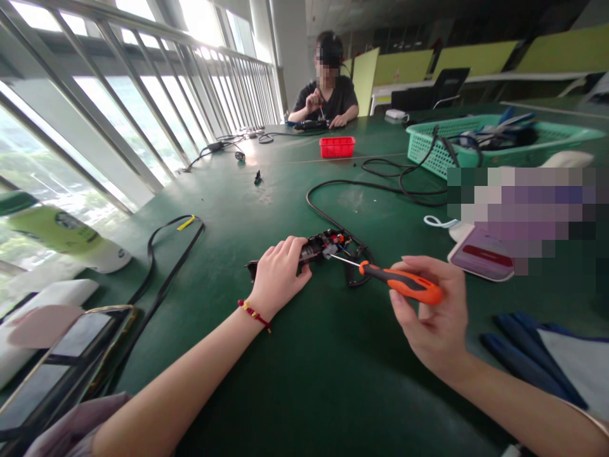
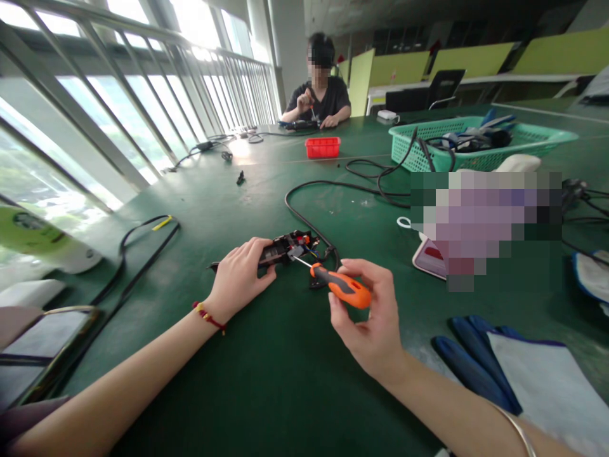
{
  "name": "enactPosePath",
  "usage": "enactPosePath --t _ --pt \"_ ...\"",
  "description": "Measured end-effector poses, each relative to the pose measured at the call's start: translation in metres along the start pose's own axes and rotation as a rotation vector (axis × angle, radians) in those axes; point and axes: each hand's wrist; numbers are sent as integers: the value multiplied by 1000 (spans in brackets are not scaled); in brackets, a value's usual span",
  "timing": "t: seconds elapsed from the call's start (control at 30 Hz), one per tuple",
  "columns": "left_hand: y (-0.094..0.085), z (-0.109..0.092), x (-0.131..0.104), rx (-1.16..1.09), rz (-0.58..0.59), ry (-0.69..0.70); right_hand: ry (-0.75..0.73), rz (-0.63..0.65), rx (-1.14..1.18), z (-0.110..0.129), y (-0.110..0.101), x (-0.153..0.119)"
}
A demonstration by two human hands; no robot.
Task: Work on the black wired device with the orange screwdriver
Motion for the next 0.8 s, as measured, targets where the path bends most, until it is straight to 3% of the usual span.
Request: enactPosePath --t 0.13,0.27,0.43,0.6,0.73,0.8 --pt "0 0 -1 5 -10 4 68 101 33 0 0 0" --pt "0 -1 -2 7 -22 1 -31 -24 25 0 0 1" --pt "0 -2 -2 -1 -24 14 -7 122 -15 2 -1 1" --pt "0 -1 -2 9 -36 33 -51 -25 20 1 1 1" --pt "-1 -2 -3 29 -33 61 17 73 59 2 2 1" --pt "-1 -2 -2 29 -38 59 24 36 50 3 2 1"
Point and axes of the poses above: each hand's wrist, its own x-axis towards the middle knuckle, its own y-axis out of the palm, z = x × y, and after that the axes turned 5 degrees about z, right-handed
